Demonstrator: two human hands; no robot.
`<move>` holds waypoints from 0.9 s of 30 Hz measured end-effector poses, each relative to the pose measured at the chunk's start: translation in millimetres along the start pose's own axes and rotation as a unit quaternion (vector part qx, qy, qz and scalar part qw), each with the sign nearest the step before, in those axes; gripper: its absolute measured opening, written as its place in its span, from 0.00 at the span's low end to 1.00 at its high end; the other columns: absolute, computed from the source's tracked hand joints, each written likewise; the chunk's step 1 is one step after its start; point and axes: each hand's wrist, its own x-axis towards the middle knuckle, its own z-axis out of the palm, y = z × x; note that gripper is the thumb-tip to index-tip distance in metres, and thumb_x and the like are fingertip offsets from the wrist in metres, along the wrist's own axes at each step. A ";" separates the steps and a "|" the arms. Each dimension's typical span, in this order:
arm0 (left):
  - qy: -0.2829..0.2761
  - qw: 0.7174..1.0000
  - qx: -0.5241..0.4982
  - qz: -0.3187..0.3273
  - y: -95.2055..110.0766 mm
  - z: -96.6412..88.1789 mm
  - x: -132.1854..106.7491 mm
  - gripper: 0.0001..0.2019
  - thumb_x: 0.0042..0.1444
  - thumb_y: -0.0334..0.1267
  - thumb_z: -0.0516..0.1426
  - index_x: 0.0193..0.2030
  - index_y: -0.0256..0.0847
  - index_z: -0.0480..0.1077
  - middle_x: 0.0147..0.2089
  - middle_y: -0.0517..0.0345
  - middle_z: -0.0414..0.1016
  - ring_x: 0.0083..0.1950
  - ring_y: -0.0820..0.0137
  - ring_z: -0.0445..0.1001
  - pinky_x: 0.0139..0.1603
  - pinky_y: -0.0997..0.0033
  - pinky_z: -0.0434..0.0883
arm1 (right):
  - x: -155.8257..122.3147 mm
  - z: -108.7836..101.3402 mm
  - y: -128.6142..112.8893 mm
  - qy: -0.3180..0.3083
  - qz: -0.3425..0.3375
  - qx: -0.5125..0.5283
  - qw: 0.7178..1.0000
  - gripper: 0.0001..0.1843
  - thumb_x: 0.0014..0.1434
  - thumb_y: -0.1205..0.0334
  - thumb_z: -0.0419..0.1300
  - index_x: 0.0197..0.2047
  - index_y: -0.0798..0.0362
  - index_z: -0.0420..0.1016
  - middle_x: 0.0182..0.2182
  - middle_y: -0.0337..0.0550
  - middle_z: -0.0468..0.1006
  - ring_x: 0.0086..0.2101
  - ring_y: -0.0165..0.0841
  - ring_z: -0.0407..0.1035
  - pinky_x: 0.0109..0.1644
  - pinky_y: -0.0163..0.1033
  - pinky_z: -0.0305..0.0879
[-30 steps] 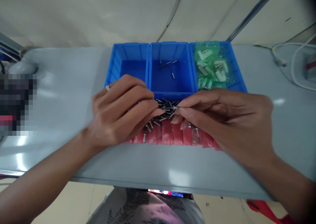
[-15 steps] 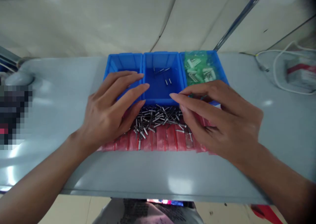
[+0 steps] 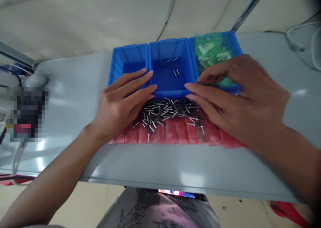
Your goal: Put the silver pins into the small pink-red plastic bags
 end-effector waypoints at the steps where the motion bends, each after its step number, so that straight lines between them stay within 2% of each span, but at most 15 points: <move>1: 0.001 1.000 -0.001 0.001 0.0 -0.1 -0.1 0.18 0.68 0.31 0.65 0.63 0.45 0.76 0.68 0.48 0.81 0.72 0.57 0.80 0.70 0.50 0.86 | 0.4 -0.3 -3.0 -0.001 -0.028 0.004 1.000 0.04 0.70 0.63 0.70 0.46 0.43 0.86 0.39 0.40 0.84 0.39 0.32 0.78 0.45 0.40 0.78; 3: -0.003 1.000 -0.005 -0.003 0.1 -0.7 -0.5 0.18 0.68 0.31 0.64 0.64 0.46 0.76 0.68 0.48 0.80 0.72 0.57 0.79 0.70 0.49 0.86 | -1.0 1.4 -9.3 -0.022 -0.101 0.004 0.995 0.05 0.70 0.62 0.70 0.48 0.45 0.85 0.40 0.40 0.85 0.36 0.32 0.77 0.41 0.39 0.78; 6: -0.015 1.000 -0.007 -0.011 -0.2 -1.8 -1.7 0.19 0.70 0.32 0.62 0.65 0.50 0.75 0.70 0.50 0.79 0.74 0.59 0.77 0.73 0.49 0.84 | -7.0 9.1 -16.8 -0.062 -0.173 -0.029 0.982 0.14 0.70 0.62 0.69 0.57 0.52 0.82 0.46 0.46 0.86 0.39 0.35 0.79 0.37 0.42 0.79; 8: -0.022 1.000 -0.008 -0.013 -0.6 -2.2 -2.5 0.20 0.70 0.32 0.61 0.66 0.51 0.74 0.71 0.51 0.78 0.75 0.60 0.76 0.75 0.50 0.83 | -10.6 15.2 -19.4 -0.081 -0.180 -0.036 0.980 0.16 0.69 0.64 0.68 0.59 0.56 0.82 0.46 0.50 0.85 0.41 0.39 0.80 0.40 0.44 0.81; 11: -0.024 1.000 -0.009 -0.014 -1.1 -2.0 -3.3 0.19 0.71 0.34 0.60 0.66 0.50 0.75 0.71 0.52 0.77 0.76 0.60 0.76 0.75 0.49 0.83 | -12.0 20.2 -20.3 -0.097 -0.178 -0.021 0.979 0.11 0.69 0.69 0.66 0.53 0.58 0.84 0.43 0.51 0.84 0.41 0.40 0.79 0.48 0.46 0.83; 18: -0.016 1.000 0.004 0.001 -4.8 0.0 -4.8 0.18 0.71 0.35 0.61 0.67 0.47 0.75 0.71 0.52 0.78 0.75 0.58 0.77 0.74 0.50 0.83 | -10.7 16.7 -20.1 -0.086 -0.168 -0.007 0.982 0.07 0.70 0.71 0.64 0.46 0.52 0.83 0.43 0.44 0.85 0.39 0.36 0.77 0.43 0.43 0.81; 22: -0.005 1.000 -0.001 0.021 -6.3 -1.6 -4.2 0.20 0.70 0.35 0.63 0.67 0.45 0.75 0.70 0.50 0.79 0.73 0.58 0.78 0.73 0.51 0.83 | -9.5 11.2 -23.7 -0.062 -0.112 0.023 0.992 0.06 0.69 0.71 0.66 0.45 0.51 0.84 0.43 0.44 0.86 0.40 0.35 0.80 0.41 0.42 0.79; 25: 0.022 0.999 0.007 0.040 -3.2 -4.3 -2.0 0.21 0.67 0.35 0.66 0.66 0.44 0.75 0.66 0.52 0.82 0.69 0.57 0.81 0.66 0.51 0.85 | -5.5 3.9 -29.0 -0.035 -0.029 0.075 0.996 0.07 0.70 0.69 0.67 0.46 0.48 0.84 0.42 0.41 0.88 0.39 0.31 0.81 0.44 0.39 0.80; 27: 0.041 0.997 0.019 0.057 -0.1 -5.2 0.0 0.21 0.66 0.37 0.67 0.65 0.44 0.75 0.62 0.53 0.84 0.64 0.57 0.83 0.60 0.52 0.85 | -2.6 -0.7 -32.9 -0.014 0.039 0.147 0.988 0.06 0.70 0.69 0.68 0.45 0.47 0.85 0.39 0.36 0.88 0.35 0.28 0.80 0.42 0.36 0.81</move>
